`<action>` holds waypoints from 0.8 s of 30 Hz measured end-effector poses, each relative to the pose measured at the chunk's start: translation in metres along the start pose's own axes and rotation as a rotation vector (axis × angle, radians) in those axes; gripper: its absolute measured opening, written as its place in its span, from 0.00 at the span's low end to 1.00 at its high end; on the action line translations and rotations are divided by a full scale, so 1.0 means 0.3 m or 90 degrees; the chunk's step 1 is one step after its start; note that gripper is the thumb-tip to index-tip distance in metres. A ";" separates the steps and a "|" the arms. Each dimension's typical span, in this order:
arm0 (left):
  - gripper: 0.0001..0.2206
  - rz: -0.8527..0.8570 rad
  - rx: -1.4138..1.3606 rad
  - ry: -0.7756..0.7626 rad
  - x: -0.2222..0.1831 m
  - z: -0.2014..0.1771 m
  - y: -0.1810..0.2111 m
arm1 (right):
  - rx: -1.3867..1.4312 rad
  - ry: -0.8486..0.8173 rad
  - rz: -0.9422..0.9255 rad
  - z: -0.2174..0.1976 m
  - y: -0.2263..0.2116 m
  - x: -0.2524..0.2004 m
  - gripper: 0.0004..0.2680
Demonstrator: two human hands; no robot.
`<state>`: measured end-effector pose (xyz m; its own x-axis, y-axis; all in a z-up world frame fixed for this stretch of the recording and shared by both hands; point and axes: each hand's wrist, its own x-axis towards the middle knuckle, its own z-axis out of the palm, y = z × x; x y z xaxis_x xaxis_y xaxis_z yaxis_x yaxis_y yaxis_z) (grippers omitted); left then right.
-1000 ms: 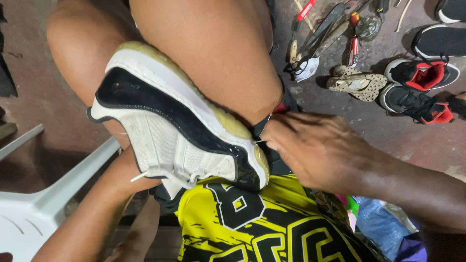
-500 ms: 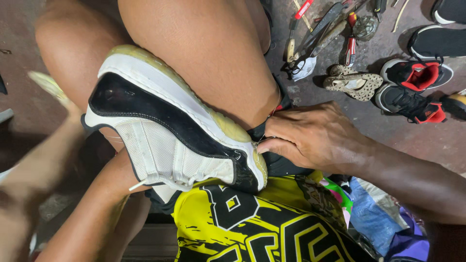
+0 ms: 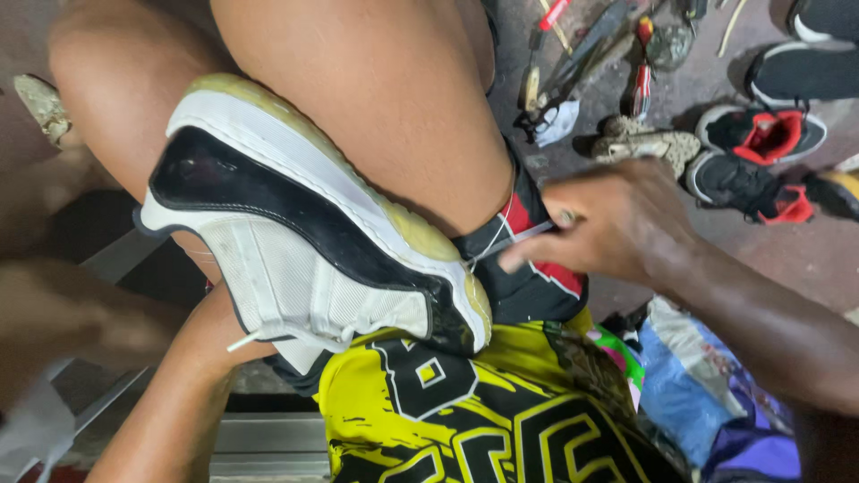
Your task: The person is stitching the sole of a sneaker using a needle and thread. They repeatedly push the needle through the rubber sole and pull the thread tight, working along the edge of the shoe while holding it on their lap.
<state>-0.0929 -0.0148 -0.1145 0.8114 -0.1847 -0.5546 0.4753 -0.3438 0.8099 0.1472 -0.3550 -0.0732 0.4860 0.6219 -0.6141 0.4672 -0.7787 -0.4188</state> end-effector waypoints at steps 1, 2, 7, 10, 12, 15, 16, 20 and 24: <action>0.36 0.020 0.001 0.021 -0.025 0.000 -0.023 | 0.045 0.053 -0.052 -0.002 0.008 -0.021 0.24; 0.34 -0.021 -0.014 0.042 -0.033 0.000 -0.022 | 0.091 0.105 -0.103 -0.004 0.020 -0.027 0.24; 0.35 -0.034 -0.072 0.152 -0.020 -0.033 0.170 | 0.048 0.185 -0.127 -0.025 0.086 -0.050 0.21; 0.18 0.064 0.321 0.137 -0.050 -0.114 0.330 | 0.084 0.173 -0.128 -0.037 0.075 -0.065 0.20; 0.16 -0.017 0.370 0.182 -0.033 -0.149 0.419 | 0.119 0.165 -0.112 -0.049 0.058 -0.082 0.20; 0.14 -0.047 0.417 0.326 -0.073 -0.060 0.585 | 0.146 0.140 -0.102 -0.059 0.027 -0.087 0.21; 0.13 -0.033 0.426 0.370 -0.071 -0.021 0.639 | 0.144 0.137 -0.105 -0.063 0.015 -0.089 0.21; 0.13 0.189 0.420 0.272 0.075 0.137 0.762 | 0.165 0.167 -0.141 -0.072 -0.013 -0.091 0.20; 0.14 0.289 0.399 0.166 0.216 0.163 0.765 | 0.153 0.139 -0.142 -0.061 -0.013 -0.100 0.21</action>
<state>0.0521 -0.1507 0.0262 0.9690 -0.2361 -0.0723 -0.1352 -0.7523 0.6448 0.1443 -0.3692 -0.0409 0.5490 0.7616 -0.3444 0.4060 -0.6031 -0.6866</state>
